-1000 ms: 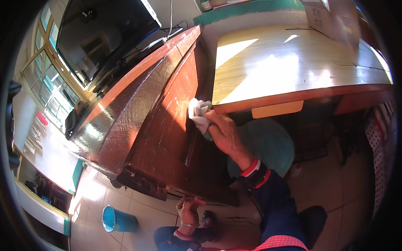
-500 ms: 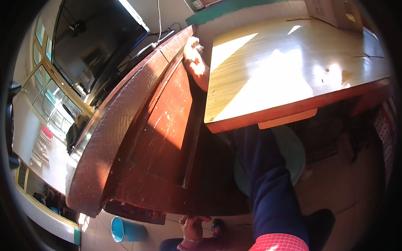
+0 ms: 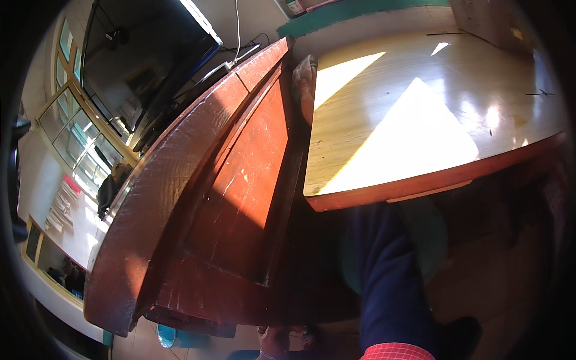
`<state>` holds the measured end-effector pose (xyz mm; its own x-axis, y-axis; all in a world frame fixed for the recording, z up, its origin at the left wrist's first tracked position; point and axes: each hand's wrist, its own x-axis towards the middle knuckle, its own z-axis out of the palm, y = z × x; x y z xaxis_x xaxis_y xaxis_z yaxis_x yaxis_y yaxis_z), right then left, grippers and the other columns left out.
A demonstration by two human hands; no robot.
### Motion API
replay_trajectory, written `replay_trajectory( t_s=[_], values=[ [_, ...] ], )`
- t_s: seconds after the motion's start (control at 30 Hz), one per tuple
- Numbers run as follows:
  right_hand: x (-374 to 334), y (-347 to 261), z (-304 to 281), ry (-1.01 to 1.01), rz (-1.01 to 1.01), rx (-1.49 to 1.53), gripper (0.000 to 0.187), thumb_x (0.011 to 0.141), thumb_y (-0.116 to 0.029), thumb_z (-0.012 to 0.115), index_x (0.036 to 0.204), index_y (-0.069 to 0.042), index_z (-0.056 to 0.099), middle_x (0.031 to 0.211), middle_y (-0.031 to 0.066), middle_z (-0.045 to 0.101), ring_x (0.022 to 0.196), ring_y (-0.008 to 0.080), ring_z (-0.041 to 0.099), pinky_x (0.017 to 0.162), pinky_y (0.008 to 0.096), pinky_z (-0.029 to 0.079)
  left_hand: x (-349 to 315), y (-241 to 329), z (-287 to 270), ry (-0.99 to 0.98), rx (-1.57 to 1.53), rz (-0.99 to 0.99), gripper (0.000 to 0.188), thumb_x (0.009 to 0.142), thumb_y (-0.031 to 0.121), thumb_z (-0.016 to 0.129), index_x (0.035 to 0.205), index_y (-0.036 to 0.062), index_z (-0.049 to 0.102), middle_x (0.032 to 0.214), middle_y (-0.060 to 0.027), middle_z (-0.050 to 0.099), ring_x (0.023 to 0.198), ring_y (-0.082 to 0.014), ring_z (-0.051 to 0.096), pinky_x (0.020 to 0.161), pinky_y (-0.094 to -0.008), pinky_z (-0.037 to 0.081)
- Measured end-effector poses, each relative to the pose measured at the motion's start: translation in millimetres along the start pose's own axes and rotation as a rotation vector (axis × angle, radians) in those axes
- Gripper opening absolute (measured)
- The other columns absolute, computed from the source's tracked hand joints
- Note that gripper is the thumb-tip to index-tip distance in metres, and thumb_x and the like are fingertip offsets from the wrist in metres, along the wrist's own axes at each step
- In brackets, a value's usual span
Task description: The person wipes a wooden chair with a cloth, then walks to a red basin to wet and wring the cloth. They return to wipe a wooden cabinet and a nearby table, cleaning multiple surfaces in sequence.
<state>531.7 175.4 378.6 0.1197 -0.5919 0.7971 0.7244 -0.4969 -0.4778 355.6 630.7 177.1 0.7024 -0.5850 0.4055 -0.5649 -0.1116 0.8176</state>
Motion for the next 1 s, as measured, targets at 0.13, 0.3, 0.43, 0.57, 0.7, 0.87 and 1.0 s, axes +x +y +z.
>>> replay_trajectory(
  t_s=[0.13, 0.3, 0.43, 0.57, 0.7, 0.87, 1.0],
  values=[
    [21, 39, 5, -0.177, 0.104, 0.186, 0.047, 0.096, -0.021, 0.042, 0.137, 0.0, 0.031, 0.135, 0.0092, 0.04, 0.124, 0.0166, 0.035, 0.103, 0.03, 0.028, 0, -5, 1, 0.032, -0.125, -0.076, 0.007, 0.089, 0.005, 0.045, 0.087, 0.0037, 0.052, 0.069, -0.0157, 0.063, 0.07, -0.0273, 0.064, 0.069, -0.0399, 0.053],
    [2, 62, -4, -0.243, 0.186, 0.086, 0.038, 0.096, -0.021, 0.042, 0.128, 0.0, 0.036, 0.124, 0.0063, 0.043, 0.115, 0.0139, 0.037, 0.097, 0.0282, 0.029, -4, -11, 5, 0.035, -0.257, -0.13, 0.008, 0.088, 0.007, 0.047, 0.087, 0.0032, 0.053, 0.07, -0.0161, 0.062, 0.07, -0.0277, 0.063, 0.069, -0.0399, 0.052],
    [-16, 41, -8, -0.177, 0.224, -0.004, 0.031, 0.096, -0.021, 0.042, 0.12, -0.001, 0.04, 0.114, 0.0037, 0.045, 0.106, 0.0115, 0.039, 0.091, 0.0265, 0.031, -3, -10, 12, 0.03, -0.475, -0.178, 0.009, 0.088, 0.009, 0.047, 0.087, 0.0028, 0.054, 0.07, -0.0165, 0.062, 0.07, -0.0281, 0.063, 0.069, -0.0399, 0.052],
    [-43, 2, -6, -0.151, 0.237, -0.091, 0.025, 0.096, -0.021, 0.043, 0.111, -0.001, 0.043, 0.104, 0.0011, 0.047, 0.097, 0.0091, 0.041, 0.084, 0.0249, 0.033, 2, -4, 14, 0.042, -0.668, -0.174, 0.01, 0.087, 0.011, 0.05, 0.086, 0.0028, 0.055, 0.069, -0.0151, 0.062, 0.069, -0.0272, 0.063, 0.068, -0.0392, 0.052],
    [-77, -49, 3, -0.143, 0.246, -0.172, 0.02, 0.096, -0.021, 0.044, 0.103, -0.002, 0.047, 0.093, -0.0015, 0.05, 0.088, 0.0067, 0.044, 0.078, 0.0233, 0.034, 5, 5, 14, 0.174, -0.833, -0.467, 0.014, 0.081, 0.015, 0.056, 0.081, 0.0019, 0.06, 0.071, -0.0127, 0.062, 0.067, -0.0249, 0.062, 0.064, -0.0387, 0.052],
    [-131, -174, -1, -0.391, 0.147, -0.364, 0.039, 0.094, -0.03, 0.045, 0.122, -0.005, 0.05, 0.103, 0.0124, 0.054, 0.096, 0.0266, 0.05, 0.082, 0.0372, 0.038, 9, 8, 18, 0.254, -0.836, -0.46, 0.016, 0.081, 0.018, 0.055, 0.08, 0.0022, 0.06, 0.074, -0.0142, 0.063, 0.065, -0.0265, 0.062, 0.064, -0.0437, 0.052],
    [-179, -267, 3, -0.572, -0.041, -0.159, 0.052, 0.095, -0.024, 0.041, 0.139, 0.002, 0.028, 0.145, 0.0229, 0.024, 0.138, 0.0339, 0.015, 0.111, 0.0416, 0.011, 11, 10, 20, 0.205, -0.786, -0.428, 0.017, 0.08, 0.018, 0.057, 0.081, 0.0021, 0.06, 0.073, -0.0136, 0.062, 0.063, -0.0268, 0.062, 0.063, -0.0433, 0.054]
  ],
)
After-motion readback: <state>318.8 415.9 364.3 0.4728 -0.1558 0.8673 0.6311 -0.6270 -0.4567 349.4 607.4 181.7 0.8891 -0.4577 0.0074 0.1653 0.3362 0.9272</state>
